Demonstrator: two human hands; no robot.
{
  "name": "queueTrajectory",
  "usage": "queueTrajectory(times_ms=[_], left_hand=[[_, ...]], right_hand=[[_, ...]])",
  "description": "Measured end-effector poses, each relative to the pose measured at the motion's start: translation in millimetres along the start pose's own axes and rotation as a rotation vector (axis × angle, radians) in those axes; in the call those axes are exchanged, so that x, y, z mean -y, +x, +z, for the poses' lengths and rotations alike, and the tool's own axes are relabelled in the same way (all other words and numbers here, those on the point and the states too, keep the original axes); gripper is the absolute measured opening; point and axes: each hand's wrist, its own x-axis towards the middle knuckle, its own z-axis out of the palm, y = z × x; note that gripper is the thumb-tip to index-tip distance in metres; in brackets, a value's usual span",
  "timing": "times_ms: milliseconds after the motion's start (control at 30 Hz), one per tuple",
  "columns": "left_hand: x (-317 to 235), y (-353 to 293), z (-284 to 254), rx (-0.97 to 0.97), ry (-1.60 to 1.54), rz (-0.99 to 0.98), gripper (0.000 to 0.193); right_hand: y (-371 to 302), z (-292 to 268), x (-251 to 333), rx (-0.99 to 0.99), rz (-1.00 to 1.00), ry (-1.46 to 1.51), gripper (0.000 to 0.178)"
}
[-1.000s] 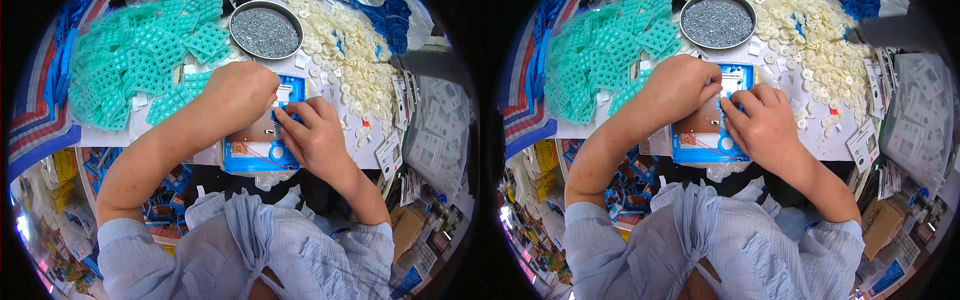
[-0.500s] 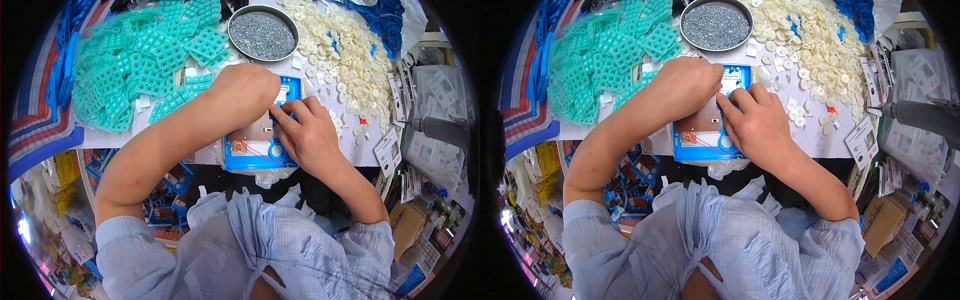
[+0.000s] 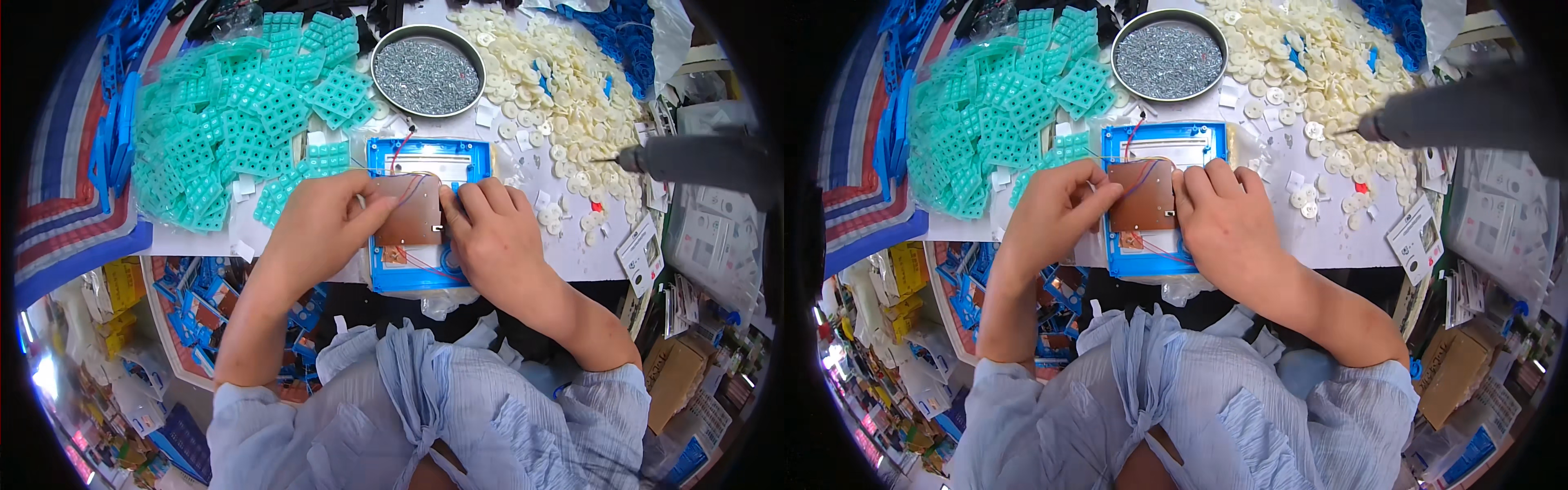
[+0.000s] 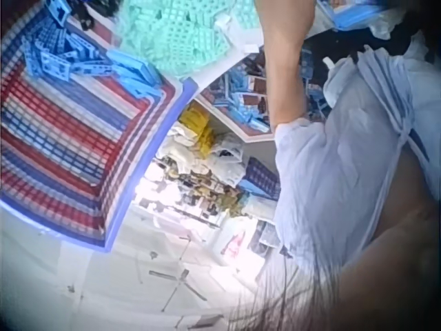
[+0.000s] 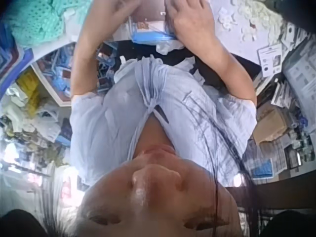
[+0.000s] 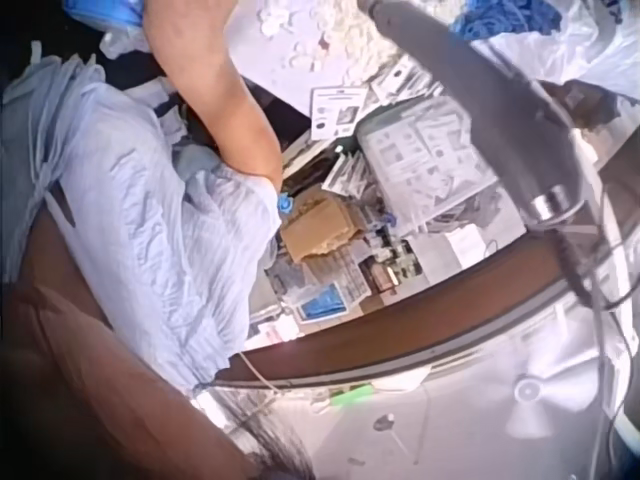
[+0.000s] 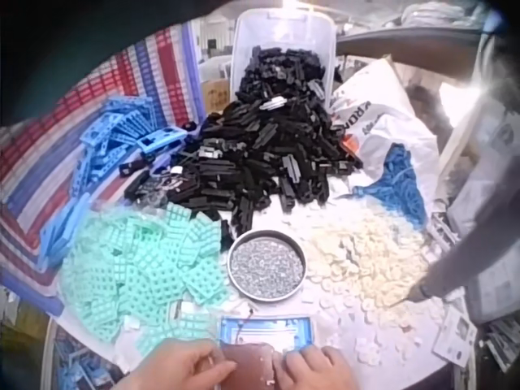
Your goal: Assembling toy components and small electronics using a glue gun and templates on a factory workbench.
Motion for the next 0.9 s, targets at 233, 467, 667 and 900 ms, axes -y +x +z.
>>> queueTrajectory(times_ms=[233, 467, 667, 900], left_hand=[[-8.2, 64.0, 20.5, -0.538, 0.425, 0.421, 0.017], [-8.3, 46.5, 22.5, -0.434, 0.244, 0.507, 0.009], [-8.2, 40.5, 29.3, -0.385, 0.218, 0.519, 0.009], [-4.7, 36.5, 17.0, -0.117, -0.241, 0.311, 0.006]], right_hand=[[-1.4, -0.4, -2.8, -0.040, -0.006, 0.022, 0.042], [4.4, -6.3, -28.7, -0.158, 0.141, 0.554, 0.030], [43.7, 6.9, -32.5, -0.217, 0.315, 1.020, 0.015], [39.2, 17.0, -38.8, -0.303, 0.106, 0.913, 0.011]])
